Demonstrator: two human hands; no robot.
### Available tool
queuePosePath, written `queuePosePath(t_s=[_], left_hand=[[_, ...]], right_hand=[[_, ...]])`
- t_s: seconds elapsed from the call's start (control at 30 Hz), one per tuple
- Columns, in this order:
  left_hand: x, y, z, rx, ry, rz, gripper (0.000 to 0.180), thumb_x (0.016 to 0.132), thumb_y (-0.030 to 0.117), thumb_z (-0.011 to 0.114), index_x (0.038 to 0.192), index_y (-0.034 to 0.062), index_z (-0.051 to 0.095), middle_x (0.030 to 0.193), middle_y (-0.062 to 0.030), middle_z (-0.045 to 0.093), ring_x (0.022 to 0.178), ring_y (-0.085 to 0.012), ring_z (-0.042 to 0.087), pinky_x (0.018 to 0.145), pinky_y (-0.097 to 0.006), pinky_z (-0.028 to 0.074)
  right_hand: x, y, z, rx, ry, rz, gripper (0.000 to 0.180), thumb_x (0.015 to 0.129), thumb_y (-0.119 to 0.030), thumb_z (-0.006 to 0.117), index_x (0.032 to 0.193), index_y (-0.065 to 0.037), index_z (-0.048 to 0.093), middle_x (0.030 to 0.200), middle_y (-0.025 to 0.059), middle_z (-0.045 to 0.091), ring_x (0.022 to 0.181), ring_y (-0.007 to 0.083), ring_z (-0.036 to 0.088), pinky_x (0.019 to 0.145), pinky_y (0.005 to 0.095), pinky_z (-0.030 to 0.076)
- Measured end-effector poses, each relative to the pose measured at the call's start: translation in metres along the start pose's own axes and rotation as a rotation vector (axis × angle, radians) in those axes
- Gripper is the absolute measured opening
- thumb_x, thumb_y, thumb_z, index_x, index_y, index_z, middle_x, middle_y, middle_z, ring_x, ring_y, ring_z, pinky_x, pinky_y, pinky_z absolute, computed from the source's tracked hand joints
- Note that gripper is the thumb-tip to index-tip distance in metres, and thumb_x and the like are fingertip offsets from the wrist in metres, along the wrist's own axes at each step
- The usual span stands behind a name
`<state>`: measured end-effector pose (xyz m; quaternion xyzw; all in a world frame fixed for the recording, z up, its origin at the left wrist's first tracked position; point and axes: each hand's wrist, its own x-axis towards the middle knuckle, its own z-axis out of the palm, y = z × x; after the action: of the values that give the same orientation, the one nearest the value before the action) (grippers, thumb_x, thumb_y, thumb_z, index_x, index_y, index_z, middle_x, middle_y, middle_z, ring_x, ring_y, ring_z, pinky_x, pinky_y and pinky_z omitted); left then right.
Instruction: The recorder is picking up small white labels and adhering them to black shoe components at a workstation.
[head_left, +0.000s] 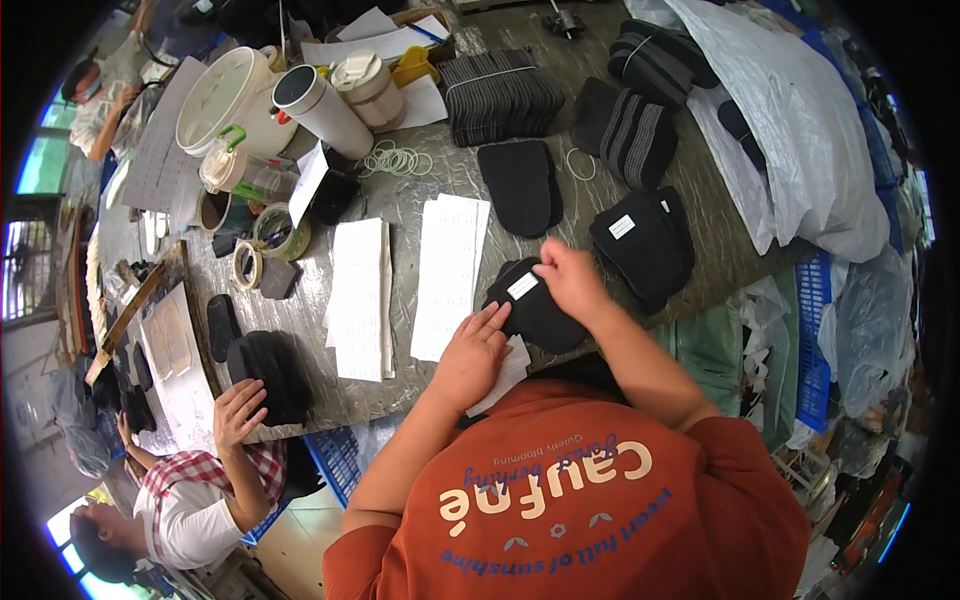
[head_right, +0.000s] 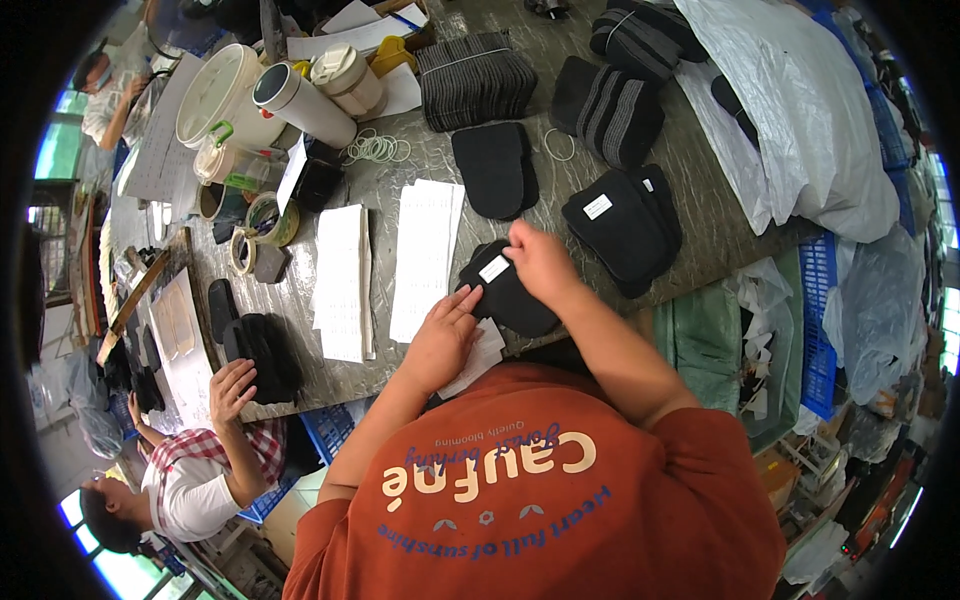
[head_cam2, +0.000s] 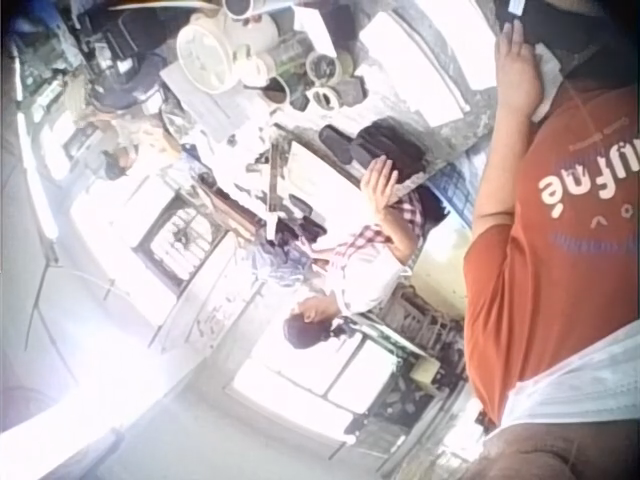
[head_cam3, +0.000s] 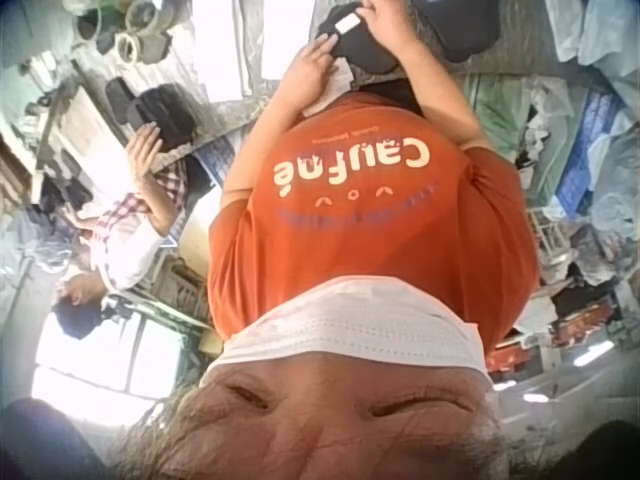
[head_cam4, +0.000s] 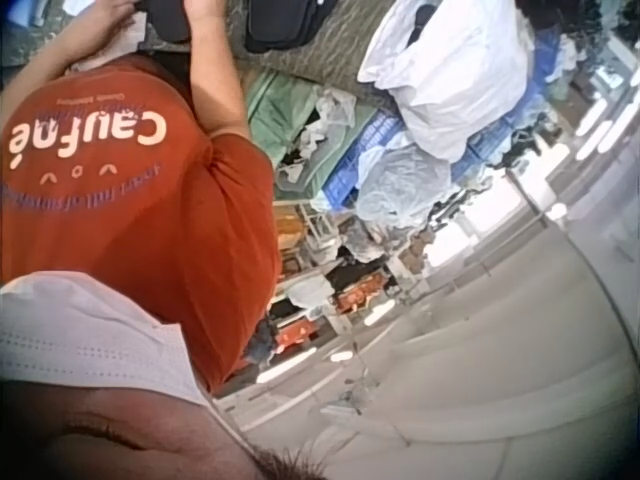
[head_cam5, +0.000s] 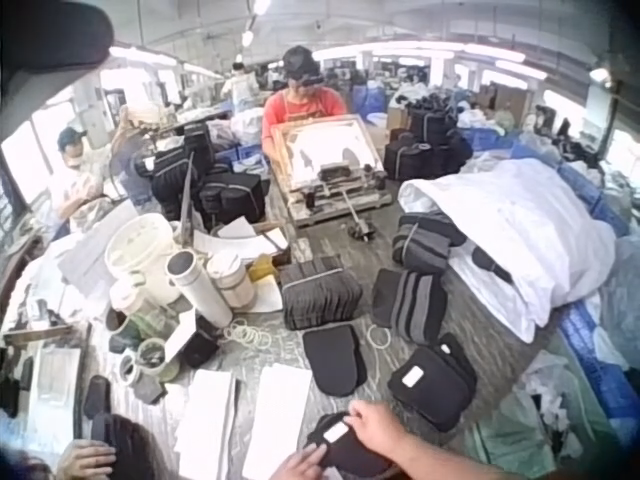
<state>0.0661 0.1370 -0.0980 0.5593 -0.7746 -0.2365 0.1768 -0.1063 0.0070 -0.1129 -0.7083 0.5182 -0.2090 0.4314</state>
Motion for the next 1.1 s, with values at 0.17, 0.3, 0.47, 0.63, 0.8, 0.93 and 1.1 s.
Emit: queuePosePath(t_s=[0.17, 0.3, 0.47, 0.63, 0.8, 0.93, 1.1], left_hand=[[0.005, -0.006, -0.002, -0.067, 0.076, -0.005, 0.012, 0.080, 0.008, 0.062, 0.085, -0.0024, 0.059, 0.122, -0.0177, 0.056, 0.113, -0.0339, 0.051, 0.095, -0.039, 0.041], [0.009, 0.003, -0.011, -0.265, 0.193, -0.217, 0.016, 0.083, 0.010, 0.060, 0.093, -0.0021, 0.061, 0.097, -0.0185, 0.063, 0.094, -0.0344, 0.057, 0.084, -0.042, 0.045], [0.015, 0.009, -0.010, -0.455, 0.332, -0.478, 0.015, 0.086, 0.011, 0.058, 0.078, -0.0011, 0.060, 0.076, -0.0201, 0.060, 0.073, -0.0376, 0.057, 0.068, -0.044, 0.046], [0.014, 0.009, -0.020, -0.162, 0.251, -0.602, 0.019, 0.084, 0.012, 0.059, 0.070, 0.0002, 0.054, 0.071, -0.0197, 0.058, 0.072, -0.0379, 0.056, 0.065, -0.047, 0.044], [0.002, 0.003, -0.022, -0.108, 0.034, -0.129, 0.015, 0.077, 0.011, 0.064, 0.083, -0.0006, 0.058, 0.094, -0.0192, 0.063, 0.090, -0.0365, 0.059, 0.076, -0.043, 0.047], [-0.003, 0.007, -0.007, 0.039, -0.041, 0.018, 0.016, 0.080, 0.011, 0.061, 0.086, -0.0027, 0.058, 0.118, -0.0182, 0.059, 0.116, -0.0310, 0.051, 0.096, -0.038, 0.041], [-0.004, 0.007, -0.006, 0.058, -0.063, 0.011, 0.016, 0.082, 0.012, 0.058, 0.086, -0.0035, 0.058, 0.118, -0.0180, 0.059, 0.116, -0.0309, 0.051, 0.098, -0.038, 0.040]], right_hand=[[0.010, -0.015, -0.089, -0.058, 0.204, -0.047, 0.016, 0.077, -0.003, 0.065, 0.080, -0.002, 0.049, 0.062, 0.0143, 0.050, 0.055, 0.0294, 0.048, 0.056, 0.0346, 0.043], [0.008, -0.026, -0.119, -0.544, 0.545, -0.274, 0.012, 0.073, -0.008, 0.067, 0.080, -0.006, 0.057, 0.085, 0.0094, 0.059, 0.090, 0.0312, 0.053, 0.080, 0.0387, 0.042], [-0.037, -0.029, -0.030, 0.218, -0.243, -0.025, 0.014, 0.078, -0.010, 0.067, 0.086, 0.000, 0.059, 0.083, 0.0114, 0.055, 0.076, 0.0235, 0.058, 0.069, 0.0326, 0.048], [-0.036, -0.026, 0.003, 0.294, -0.272, -0.145, 0.010, 0.079, -0.005, 0.064, 0.080, 0.001, 0.056, 0.081, 0.0111, 0.054, 0.071, 0.0211, 0.057, 0.065, 0.0312, 0.047], [-0.017, -0.012, 0.015, 0.390, -0.096, 0.068, 0.005, 0.081, -0.005, 0.062, 0.082, 0.000, 0.059, 0.067, 0.0073, 0.060, 0.060, 0.0118, 0.054, 0.057, 0.0278, 0.045], [-0.016, 0.002, 0.024, 0.266, -0.104, 0.096, 0.006, 0.081, -0.005, 0.062, 0.079, 0.000, 0.059, 0.066, 0.0066, 0.061, 0.058, 0.0112, 0.054, 0.056, 0.0273, 0.045], [-0.018, 0.006, 0.028, 0.267, -0.111, 0.092, 0.006, 0.079, -0.006, 0.064, 0.077, -0.001, 0.061, 0.065, 0.0069, 0.062, 0.058, 0.0118, 0.057, 0.054, 0.0277, 0.045]])
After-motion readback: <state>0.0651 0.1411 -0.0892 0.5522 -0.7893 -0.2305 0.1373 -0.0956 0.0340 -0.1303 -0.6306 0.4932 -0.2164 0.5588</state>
